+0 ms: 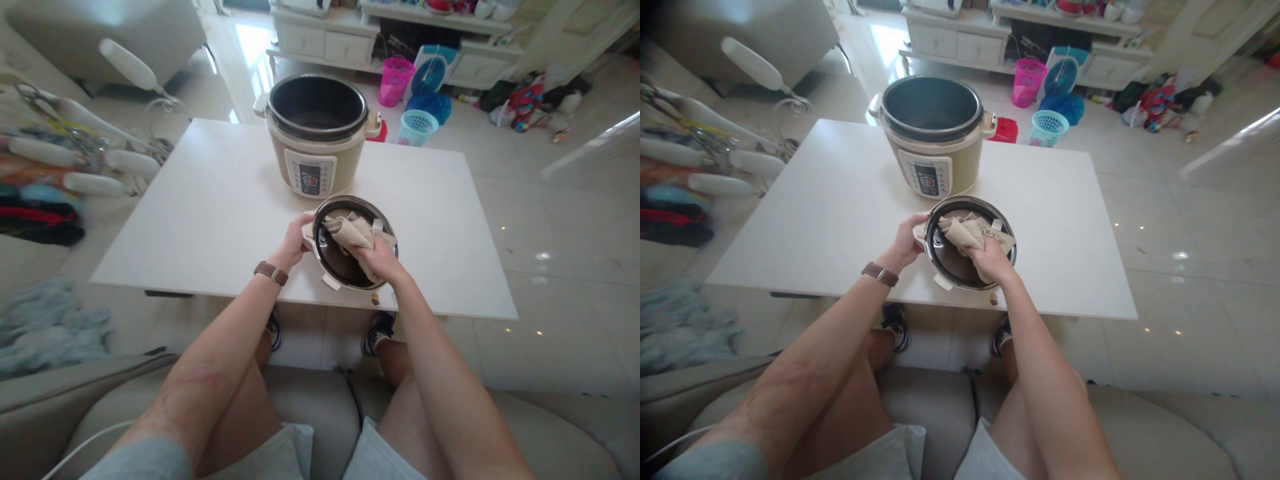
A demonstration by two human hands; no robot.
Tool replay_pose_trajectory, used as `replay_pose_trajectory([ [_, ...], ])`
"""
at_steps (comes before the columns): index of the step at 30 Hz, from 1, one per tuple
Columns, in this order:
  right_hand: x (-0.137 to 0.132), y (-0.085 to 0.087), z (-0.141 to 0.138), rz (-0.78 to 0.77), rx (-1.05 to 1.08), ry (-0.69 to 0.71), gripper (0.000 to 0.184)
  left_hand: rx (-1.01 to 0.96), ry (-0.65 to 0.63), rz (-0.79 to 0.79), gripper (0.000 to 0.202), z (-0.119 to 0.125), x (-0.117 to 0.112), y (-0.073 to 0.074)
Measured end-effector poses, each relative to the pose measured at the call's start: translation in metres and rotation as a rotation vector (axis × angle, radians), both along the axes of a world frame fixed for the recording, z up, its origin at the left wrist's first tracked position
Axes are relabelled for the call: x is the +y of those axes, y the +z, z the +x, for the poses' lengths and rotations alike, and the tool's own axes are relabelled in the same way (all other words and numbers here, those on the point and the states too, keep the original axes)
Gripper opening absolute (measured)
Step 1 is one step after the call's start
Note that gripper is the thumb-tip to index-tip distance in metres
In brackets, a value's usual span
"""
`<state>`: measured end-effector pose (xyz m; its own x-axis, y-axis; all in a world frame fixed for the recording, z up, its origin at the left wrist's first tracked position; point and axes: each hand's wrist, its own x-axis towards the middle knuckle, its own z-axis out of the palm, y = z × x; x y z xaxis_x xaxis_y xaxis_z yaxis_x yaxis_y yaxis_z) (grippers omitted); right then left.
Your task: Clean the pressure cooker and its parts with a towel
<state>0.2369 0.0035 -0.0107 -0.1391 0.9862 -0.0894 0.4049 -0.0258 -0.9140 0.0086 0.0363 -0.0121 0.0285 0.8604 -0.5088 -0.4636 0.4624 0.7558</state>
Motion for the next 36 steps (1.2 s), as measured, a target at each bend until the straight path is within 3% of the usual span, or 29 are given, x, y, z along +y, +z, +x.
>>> replay_pose_trajectory([
  [3,0.006,-0.008,0.000,0.017,0.102,-0.308,0.034,0.028,-0.007,-0.001,0.027,0.002,-0.001,0.004],
  [6,0.009,-0.010,-0.007,0.016,0.096,-0.416,0.035,0.029,-0.021,0.013,0.028,0.004,-0.002,0.009],
  [15,-0.005,-0.007,-0.032,0.063,-0.116,-0.210,0.037,0.008,-0.009,0.056,0.025,0.004,-0.002,0.005],
  [22,-0.019,0.004,-0.039,0.127,-0.322,0.023,0.055,0.003,-0.039,0.028,0.027,0.000,0.000,0.004],
  [24,-0.019,0.009,-0.034,0.110,-0.334,0.105,0.052,0.009,-0.069,0.017,0.027,-0.004,0.002,0.003],
  [27,-0.015,0.016,-0.018,-0.034,-0.209,0.188,0.033,0.037,-0.089,-0.004,0.020,-0.012,0.005,0.004],
  [29,-0.009,0.020,-0.004,-0.142,-0.009,0.113,0.027,0.057,-0.073,-0.019,0.015,-0.014,0.006,0.005],
  [32,0.001,0.026,0.018,-0.174,0.354,-0.149,0.033,0.082,-0.045,-0.031,0.013,-0.014,0.005,0.007],
  [36,0.012,0.033,0.037,0.136,0.612,-0.513,0.039,0.108,-0.003,-0.015,0.015,-0.009,0.004,0.009],
])
